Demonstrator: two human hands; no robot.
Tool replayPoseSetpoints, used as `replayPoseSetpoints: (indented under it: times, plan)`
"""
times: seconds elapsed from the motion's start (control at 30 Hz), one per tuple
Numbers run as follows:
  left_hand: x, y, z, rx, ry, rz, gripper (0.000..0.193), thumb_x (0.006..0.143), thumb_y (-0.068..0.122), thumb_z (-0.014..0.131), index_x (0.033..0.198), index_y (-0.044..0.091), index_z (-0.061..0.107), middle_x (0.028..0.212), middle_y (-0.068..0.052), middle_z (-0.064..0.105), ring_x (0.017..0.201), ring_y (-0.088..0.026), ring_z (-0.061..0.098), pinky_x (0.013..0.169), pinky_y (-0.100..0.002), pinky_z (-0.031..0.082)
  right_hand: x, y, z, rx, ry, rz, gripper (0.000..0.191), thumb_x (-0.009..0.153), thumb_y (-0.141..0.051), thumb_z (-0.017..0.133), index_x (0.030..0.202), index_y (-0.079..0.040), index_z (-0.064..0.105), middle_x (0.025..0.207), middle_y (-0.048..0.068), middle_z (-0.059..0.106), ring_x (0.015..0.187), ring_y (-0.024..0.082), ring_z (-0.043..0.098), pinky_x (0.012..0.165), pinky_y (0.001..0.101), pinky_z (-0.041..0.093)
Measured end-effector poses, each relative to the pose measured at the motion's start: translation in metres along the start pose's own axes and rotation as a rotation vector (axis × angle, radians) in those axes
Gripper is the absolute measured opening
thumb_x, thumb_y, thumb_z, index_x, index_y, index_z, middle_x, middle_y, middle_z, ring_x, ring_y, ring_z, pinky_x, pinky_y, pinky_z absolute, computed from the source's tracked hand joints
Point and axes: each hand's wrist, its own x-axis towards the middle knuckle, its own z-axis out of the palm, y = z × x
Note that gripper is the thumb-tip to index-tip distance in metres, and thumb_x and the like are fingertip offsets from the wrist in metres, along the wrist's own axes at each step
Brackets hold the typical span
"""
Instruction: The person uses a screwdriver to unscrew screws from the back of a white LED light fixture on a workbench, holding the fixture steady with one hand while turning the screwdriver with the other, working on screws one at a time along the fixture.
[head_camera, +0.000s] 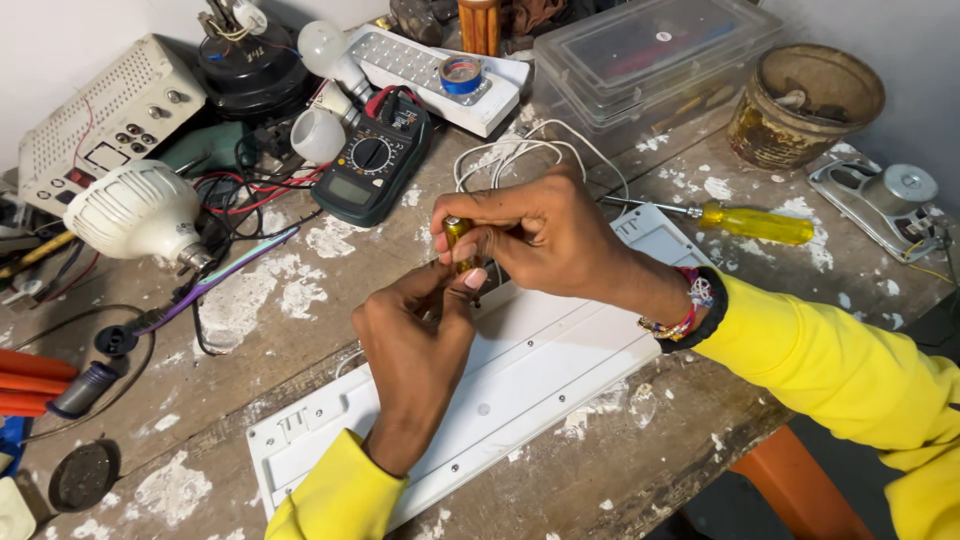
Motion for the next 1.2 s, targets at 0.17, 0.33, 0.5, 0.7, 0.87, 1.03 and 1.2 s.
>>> replayPoseSetpoints:
  times: [0.17, 0.33, 0.5, 0.7, 0.87, 1.03, 1.2]
  plan:
    - [0.002, -0.005, 0.001, -0.045, -0.021, 0.060, 0.020, 0.087, 0.016, 0.075, 0.098, -0.001, 0.079, 0.050, -0.002, 0.045, 0.049, -0.006, 0.034, 0.044, -0.031, 0.029, -0.004, -0.009, 0.009, -0.119, 0.091, -0.034, 0.024, 0.096, 0.013, 0.062, 0.115, 0.002, 0.071, 0.096, 0.007, 0.078, 0.096, 0.009, 0.077, 0.088, 0.0217, 0.064]
    - [0.006, -0.007, 0.001, -0.025, -0.086, 0.020, 0.017, 0.087, 0.017, 0.076, 0.092, 0.000, 0.079, 0.049, -0.001, 0.044, 0.048, -0.007, 0.033, 0.044, -0.031, 0.027, -0.010, -0.018, 0.013, -0.232, 0.172, -0.057, 0.027, 0.096, 0.008, 0.065, 0.121, 0.001, 0.069, 0.098, 0.009, 0.078, 0.096, 0.013, 0.078, 0.084, 0.0234, 0.064]
    - [0.009, -0.009, -0.001, -0.087, -0.141, 0.060, 0.018, 0.088, 0.015, 0.075, 0.095, -0.001, 0.078, 0.052, 0.000, 0.045, 0.052, -0.005, 0.034, 0.046, -0.030, 0.028, -0.015, -0.023, 0.016, -0.276, 0.238, -0.043, 0.023, 0.099, 0.003, 0.065, 0.122, -0.001, 0.069, 0.095, 0.009, 0.078, 0.096, 0.014, 0.080, 0.079, 0.0237, 0.064]
    - [0.009, -0.009, -0.005, -0.087, -0.141, 0.040, 0.023, 0.088, 0.015, 0.075, 0.107, 0.002, 0.079, 0.053, 0.002, 0.051, 0.053, -0.004, 0.037, 0.046, -0.028, 0.032, -0.012, -0.028, 0.018, -0.270, 0.213, -0.025, 0.025, 0.098, 0.004, 0.067, 0.122, -0.002, 0.069, 0.096, 0.009, 0.078, 0.093, 0.013, 0.080, 0.077, 0.0235, 0.064]
    - [-0.004, 0.003, -0.014, -0.116, -0.120, 0.215, 0.020, 0.094, 0.015, 0.075, 0.107, -0.001, 0.077, 0.075, -0.009, 0.070, 0.069, -0.005, 0.058, 0.061, -0.026, 0.047, -0.011, -0.034, 0.005, -0.163, 0.099, -0.046, 0.030, 0.097, 0.011, 0.064, 0.123, -0.002, 0.069, 0.106, 0.008, 0.079, 0.099, 0.015, 0.080, 0.084, 0.0243, 0.066]
    - [-0.025, 0.026, -0.016, -0.084, -0.194, 0.087, 0.020, 0.086, 0.016, 0.078, 0.103, 0.006, 0.081, 0.088, -0.009, 0.083, 0.067, -0.011, 0.072, 0.054, -0.028, 0.052, -0.036, -0.057, -0.014, -0.104, 0.085, 0.026, 0.032, 0.095, 0.012, 0.065, 0.124, 0.000, 0.069, 0.110, 0.007, 0.078, 0.098, 0.013, 0.080, 0.087, 0.0236, 0.066]
    - [-0.049, 0.045, -0.015, -0.109, -0.283, 0.208, 0.019, 0.083, 0.015, 0.081, 0.101, 0.009, 0.083, 0.086, -0.009, 0.083, 0.070, -0.009, 0.077, 0.064, -0.028, 0.057, -0.063, -0.077, -0.026, -0.091, 0.032, 0.153, 0.028, 0.090, 0.006, 0.073, 0.116, -0.003, 0.074, 0.100, 0.005, 0.081, 0.082, 0.008, 0.078, 0.068, 0.0179, 0.061]
